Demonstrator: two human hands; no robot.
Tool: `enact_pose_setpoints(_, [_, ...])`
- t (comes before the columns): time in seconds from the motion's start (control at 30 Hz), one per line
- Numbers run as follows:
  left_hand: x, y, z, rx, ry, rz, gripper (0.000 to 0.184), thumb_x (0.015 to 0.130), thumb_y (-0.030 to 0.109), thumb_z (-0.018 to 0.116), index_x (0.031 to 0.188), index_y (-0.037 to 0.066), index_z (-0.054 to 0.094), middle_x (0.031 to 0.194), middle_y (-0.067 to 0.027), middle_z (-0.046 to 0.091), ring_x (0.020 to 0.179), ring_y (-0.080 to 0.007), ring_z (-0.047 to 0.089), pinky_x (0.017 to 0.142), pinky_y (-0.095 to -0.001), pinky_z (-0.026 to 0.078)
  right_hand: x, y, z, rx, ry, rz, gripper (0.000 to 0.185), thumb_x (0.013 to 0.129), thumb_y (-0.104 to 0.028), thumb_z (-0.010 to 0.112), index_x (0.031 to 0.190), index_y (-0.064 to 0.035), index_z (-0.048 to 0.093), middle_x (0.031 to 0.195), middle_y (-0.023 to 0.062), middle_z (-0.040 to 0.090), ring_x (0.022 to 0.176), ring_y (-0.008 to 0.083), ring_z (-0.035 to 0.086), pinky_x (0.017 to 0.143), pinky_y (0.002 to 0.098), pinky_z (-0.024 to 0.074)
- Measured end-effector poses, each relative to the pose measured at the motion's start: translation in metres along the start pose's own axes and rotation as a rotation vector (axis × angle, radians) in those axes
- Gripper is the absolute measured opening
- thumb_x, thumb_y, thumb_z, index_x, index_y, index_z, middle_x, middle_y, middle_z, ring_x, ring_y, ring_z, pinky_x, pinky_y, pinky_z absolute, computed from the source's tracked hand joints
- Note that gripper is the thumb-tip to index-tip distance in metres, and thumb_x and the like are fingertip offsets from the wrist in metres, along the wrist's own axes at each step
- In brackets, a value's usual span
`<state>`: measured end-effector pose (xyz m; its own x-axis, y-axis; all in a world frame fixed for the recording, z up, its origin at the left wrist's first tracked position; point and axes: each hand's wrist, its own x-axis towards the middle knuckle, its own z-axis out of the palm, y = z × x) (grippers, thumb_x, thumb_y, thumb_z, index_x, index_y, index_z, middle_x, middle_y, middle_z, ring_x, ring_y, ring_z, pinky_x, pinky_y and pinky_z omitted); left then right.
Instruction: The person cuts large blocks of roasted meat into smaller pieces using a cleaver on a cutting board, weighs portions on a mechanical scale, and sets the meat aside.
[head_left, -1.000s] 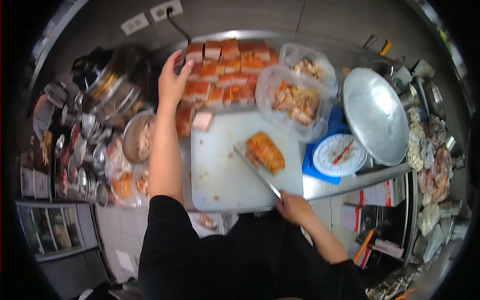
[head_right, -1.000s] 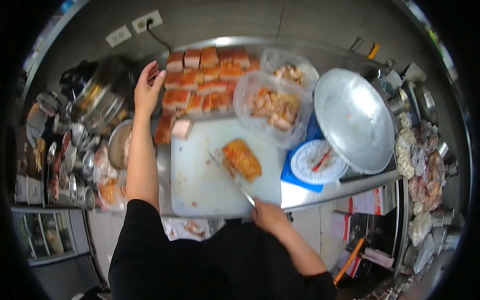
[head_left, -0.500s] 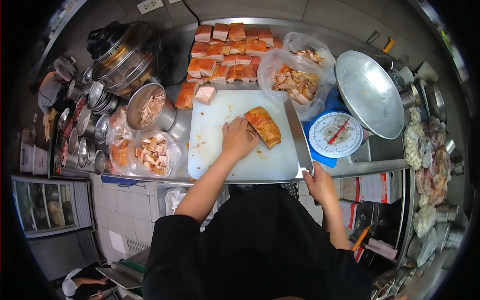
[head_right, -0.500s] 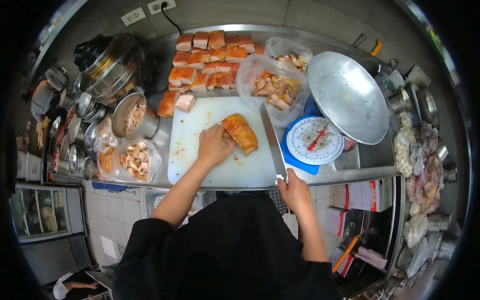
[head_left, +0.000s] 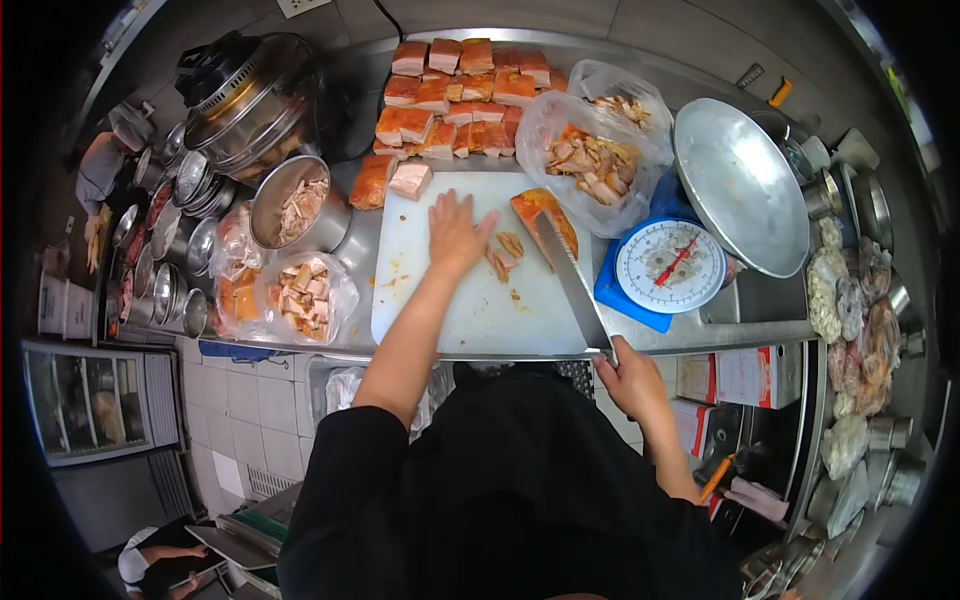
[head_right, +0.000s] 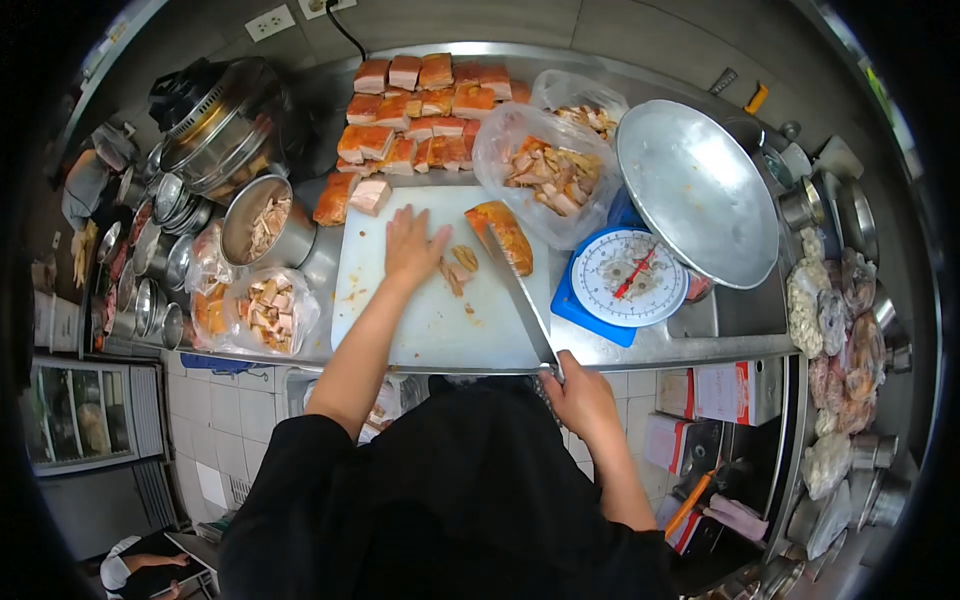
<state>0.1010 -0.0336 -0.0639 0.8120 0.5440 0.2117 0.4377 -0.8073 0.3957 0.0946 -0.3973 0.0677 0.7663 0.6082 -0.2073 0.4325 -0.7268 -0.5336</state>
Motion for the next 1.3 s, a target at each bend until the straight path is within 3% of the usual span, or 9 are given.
enact_pose_setpoints(0.1, [-0.006,-0.028,0.004,-0.037,0.039,0.087,0.067,0.100,0.050,0.057,0.143,-0.001,0.053,0.158,-0.0242,0.038,0.151,-0.0406,0.028,0.126,-0.0498,0.017,0.020,-0.016,0.003,-0.218,-0.136,-0.048,0.031,0.098,-0.028,0.062,0.115,-0.0019,0.058,0.086,0.0238,0.072,0.085,0.0436,0.070,0.078,0.0543,0.0539])
enact_pose_setpoints(0.17, [-0.037,-0.029,-0.008,-0.433,-0.297,0.271,0.060,0.102,0.043,0.057,0.141,-0.003,0.053,0.157,-0.0261,0.038,0.150,-0.0422,0.029,0.124,-0.0507,0.022,0.038,-0.023,0.020,-0.258,-0.109,-0.072,0.029,0.097,-0.026,0.061,0.113,-0.0016,0.058,0.085,0.0234,0.072,0.083,0.0427,0.071,0.077,0.0534,0.0546])
enact_pose_setpoints(0.3, [-0.107,-0.014,-0.069,-0.568,-0.311,0.174,0.071,0.096,0.046,0.066,0.144,-0.004,0.049,0.157,-0.0267,0.038,0.150,-0.0419,0.031,0.124,-0.0512,0.024,0.060,-0.046,0.054,-0.332,-0.106,-0.133,0.021,0.097,-0.021,0.059,0.107,-0.0022,0.057,0.083,0.0211,0.073,0.077,0.0402,0.072,0.074,0.0506,0.0563])
enact_pose_setpoints(0.37, [-0.135,-0.026,-0.085,-0.123,-0.102,0.121,0.090,0.087,0.054,0.074,0.148,-0.005,0.043,0.158,-0.0273,0.037,0.151,-0.0425,0.028,0.124,-0.0532,0.020,0.061,-0.058,0.064,-0.339,-0.149,-0.199,0.021,0.098,-0.023,0.058,0.104,-0.0031,0.057,0.081,0.0195,0.072,0.078,0.0406,0.072,0.075,0.0507,0.0564])
enact_pose_setpoints(0.53, [-0.183,-0.052,-0.081,0.091,-0.026,-0.086,0.105,0.081,0.061,0.076,0.153,-0.005,0.037,0.160,-0.0300,0.032,0.153,-0.0447,0.024,0.124,-0.0594,0.015,0.058,-0.053,0.065,-0.186,-0.251,-0.224,0.033,0.098,-0.031,0.060,0.115,-0.0024,0.058,0.086,0.0223,0.073,0.081,0.0416,0.071,0.077,0.0506,0.0559])
enact_pose_setpoints(0.73, [-0.132,-0.041,-0.040,0.095,0.172,-0.147,0.087,0.093,0.049,0.070,0.151,-0.007,0.038,0.158,-0.0321,0.034,0.151,-0.0445,0.029,0.124,-0.0528,0.020,0.050,-0.010,0.043,0.225,-0.402,0.161,0.043,0.096,-0.039,0.065,0.121,-0.0041,0.059,0.082,0.0262,0.071,0.083,0.0464,0.070,0.076,0.0520,0.0532])
enact_pose_setpoints(0.9, [-0.088,-0.021,-0.047,-0.516,0.060,-0.042,0.071,0.099,0.049,0.062,0.143,-0.005,0.050,0.154,-0.0245,0.046,0.147,-0.0377,0.039,0.124,-0.0456,0.025,0.068,-0.019,0.037,0.045,-0.300,-0.038,0.036,0.096,-0.033,0.063,0.117,-0.0035,0.058,0.083,0.0275,0.070,0.081,0.0472,0.069,0.073,0.0550,0.0531])
enact_pose_setpoints(1.1, [-0.032,-0.094,-0.055,0.034,0.114,0.055,0.054,0.105,0.037,0.052,0.138,-0.005,0.056,0.152,-0.0225,0.049,0.145,-0.0359,0.042,0.124,-0.0447,0.028,0.107,-0.039,0.043,-0.289,-0.119,-0.249,0.033,0.096,-0.028,0.061,0.117,-0.0023,0.058,0.087,0.0244,0.072,0.082,0.0435,0.071,0.074,0.0539,0.0554])
enact_pose_setpoints(1.3, [-0.106,-0.050,-0.065,-0.375,-0.012,0.203,0.047,0.103,0.033,0.056,0.135,-0.001,0.059,0.145,-0.0205,0.056,0.138,-0.0356,0.050,0.119,-0.0459,0.034,0.121,-0.043,0.071,-0.463,-0.083,-0.467,0.023,0.094,-0.021,0.061,0.111,-0.0051,0.059,0.084,0.0188,0.072,0.075,0.0373,0.072,0.068,0.0501,0.0569])
